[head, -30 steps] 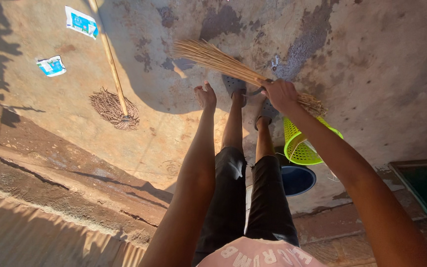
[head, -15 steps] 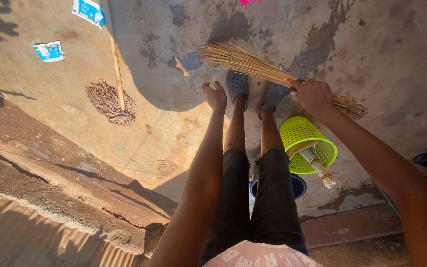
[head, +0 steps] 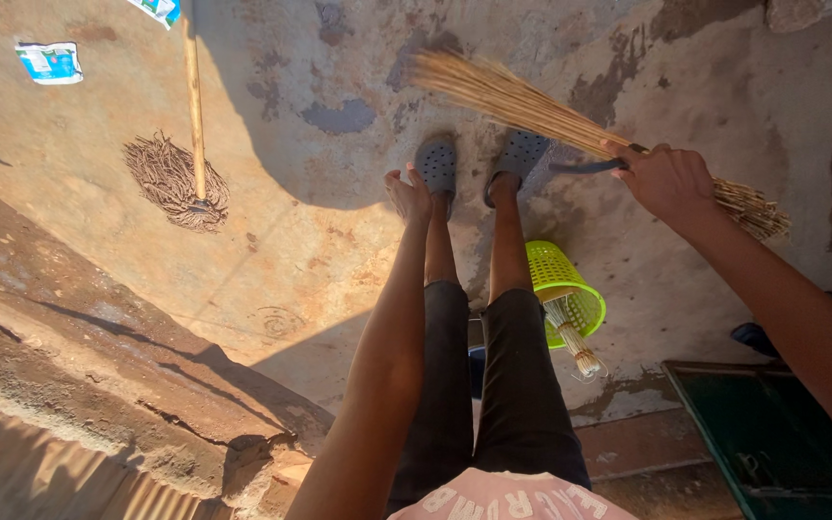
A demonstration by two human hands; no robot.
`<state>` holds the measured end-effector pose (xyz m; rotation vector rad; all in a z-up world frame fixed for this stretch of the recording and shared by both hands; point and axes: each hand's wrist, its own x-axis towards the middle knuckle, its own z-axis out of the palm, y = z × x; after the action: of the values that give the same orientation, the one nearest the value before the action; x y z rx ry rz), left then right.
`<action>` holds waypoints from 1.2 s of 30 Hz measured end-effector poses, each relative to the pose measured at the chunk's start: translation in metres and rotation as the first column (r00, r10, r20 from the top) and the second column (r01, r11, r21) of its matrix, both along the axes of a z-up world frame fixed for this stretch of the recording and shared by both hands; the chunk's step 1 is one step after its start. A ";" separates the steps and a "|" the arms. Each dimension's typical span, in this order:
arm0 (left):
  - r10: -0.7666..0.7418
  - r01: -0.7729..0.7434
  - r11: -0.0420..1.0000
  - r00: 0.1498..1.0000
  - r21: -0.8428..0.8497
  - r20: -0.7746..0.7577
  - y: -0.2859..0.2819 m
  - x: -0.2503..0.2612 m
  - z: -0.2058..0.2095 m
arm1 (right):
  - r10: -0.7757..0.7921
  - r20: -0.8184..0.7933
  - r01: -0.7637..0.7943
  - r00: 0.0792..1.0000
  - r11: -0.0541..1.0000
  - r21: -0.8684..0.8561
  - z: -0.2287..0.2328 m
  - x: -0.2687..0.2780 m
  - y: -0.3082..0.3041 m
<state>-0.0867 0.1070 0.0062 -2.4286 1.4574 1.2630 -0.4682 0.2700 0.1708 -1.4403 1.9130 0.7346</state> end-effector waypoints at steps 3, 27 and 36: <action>0.012 -0.012 1.000 0.999 0.007 -0.036 0.002 -0.020 0.007 | 0.062 -0.119 -0.055 0.991 0.997 0.058 -0.018 -0.046 0.007; -0.184 0.187 0.982 0.979 0.025 -0.093 -0.042 -0.001 -0.036 | -0.181 0.585 0.542 -0.790 -0.653 0.530 -0.062 0.184 -0.071; -0.291 0.289 0.957 0.952 -0.029 -0.091 -0.064 -0.025 -0.038 | 0.154 0.507 0.035 -0.848 -0.938 0.344 -0.139 0.067 -0.019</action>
<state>-0.1120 0.0430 -0.0317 -2.0859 1.7746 1.3164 -0.4011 0.2508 0.0314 1.5664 1.4195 -1.6449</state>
